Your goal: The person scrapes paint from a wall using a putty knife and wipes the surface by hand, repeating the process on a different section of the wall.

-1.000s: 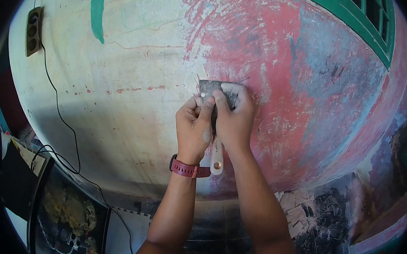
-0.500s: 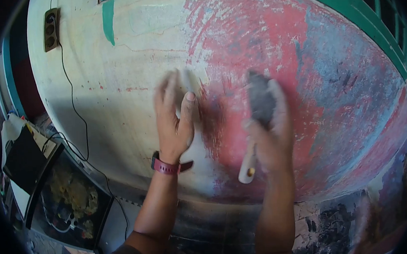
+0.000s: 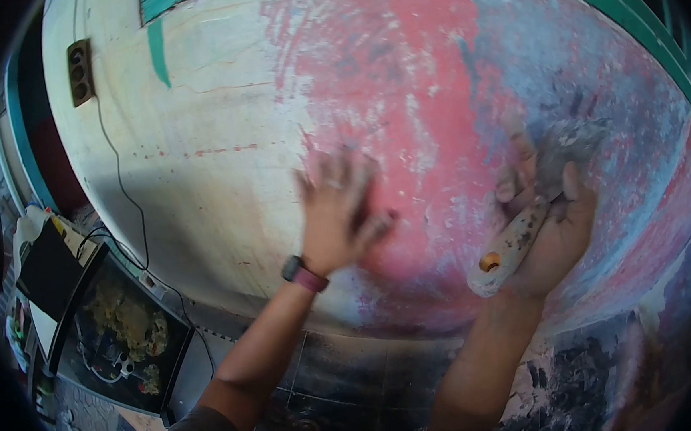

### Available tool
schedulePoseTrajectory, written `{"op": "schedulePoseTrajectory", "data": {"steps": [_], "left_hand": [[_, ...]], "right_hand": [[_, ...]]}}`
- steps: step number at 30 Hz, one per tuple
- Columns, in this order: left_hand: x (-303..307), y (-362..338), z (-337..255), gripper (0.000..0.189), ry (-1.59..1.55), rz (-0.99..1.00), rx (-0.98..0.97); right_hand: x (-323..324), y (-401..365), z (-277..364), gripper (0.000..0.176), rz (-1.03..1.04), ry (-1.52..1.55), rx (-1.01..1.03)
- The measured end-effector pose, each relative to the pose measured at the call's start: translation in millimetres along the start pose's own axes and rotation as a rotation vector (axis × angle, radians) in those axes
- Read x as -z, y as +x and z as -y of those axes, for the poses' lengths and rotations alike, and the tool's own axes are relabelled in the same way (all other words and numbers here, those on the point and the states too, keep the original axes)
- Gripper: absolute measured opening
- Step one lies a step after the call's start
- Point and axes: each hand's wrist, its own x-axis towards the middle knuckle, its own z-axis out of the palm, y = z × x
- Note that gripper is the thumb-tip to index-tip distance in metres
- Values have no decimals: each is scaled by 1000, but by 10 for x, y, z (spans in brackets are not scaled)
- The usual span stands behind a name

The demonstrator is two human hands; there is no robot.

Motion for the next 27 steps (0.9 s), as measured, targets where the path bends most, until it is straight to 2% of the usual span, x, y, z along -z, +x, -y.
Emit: {"op": "schedulePoseTrajectory", "data": {"steps": [2,5,8,11,12,14,15,18,21,24,27], "left_hand": [[97,226,125,89,-55,-303,202],[93,565,43,85,-18,-502,285],[-100,596,-263,85,172,-253,104],[-440,220,-467,79,139,56,-268],[-568,68,-494,78,108,154,-360],[-820,-226,-386,77,164,192,-529],[-833,-277,-361,77,189,209,-614],[-774,-231,-296,79,147,248,-593],[-446,27,-342,83,154,154,-366],[-224,357,-426,85,99,-155,-45],[-314,417,-575,85,127,-215,29]], "right_hand": [[-54,-10,182,32,-34,-33,95],[100,32,331,41,-133,-125,254],[222,57,397,42,-230,-135,271],[257,148,315,40,-409,-195,323],[266,145,316,38,-439,-229,269],[295,126,332,34,-503,-299,162],[323,151,315,33,-492,-358,189],[469,234,230,28,-427,-491,245],[694,270,245,30,-359,-491,131],[710,284,301,30,-436,-395,121],[745,298,312,30,-496,-367,133]]}}
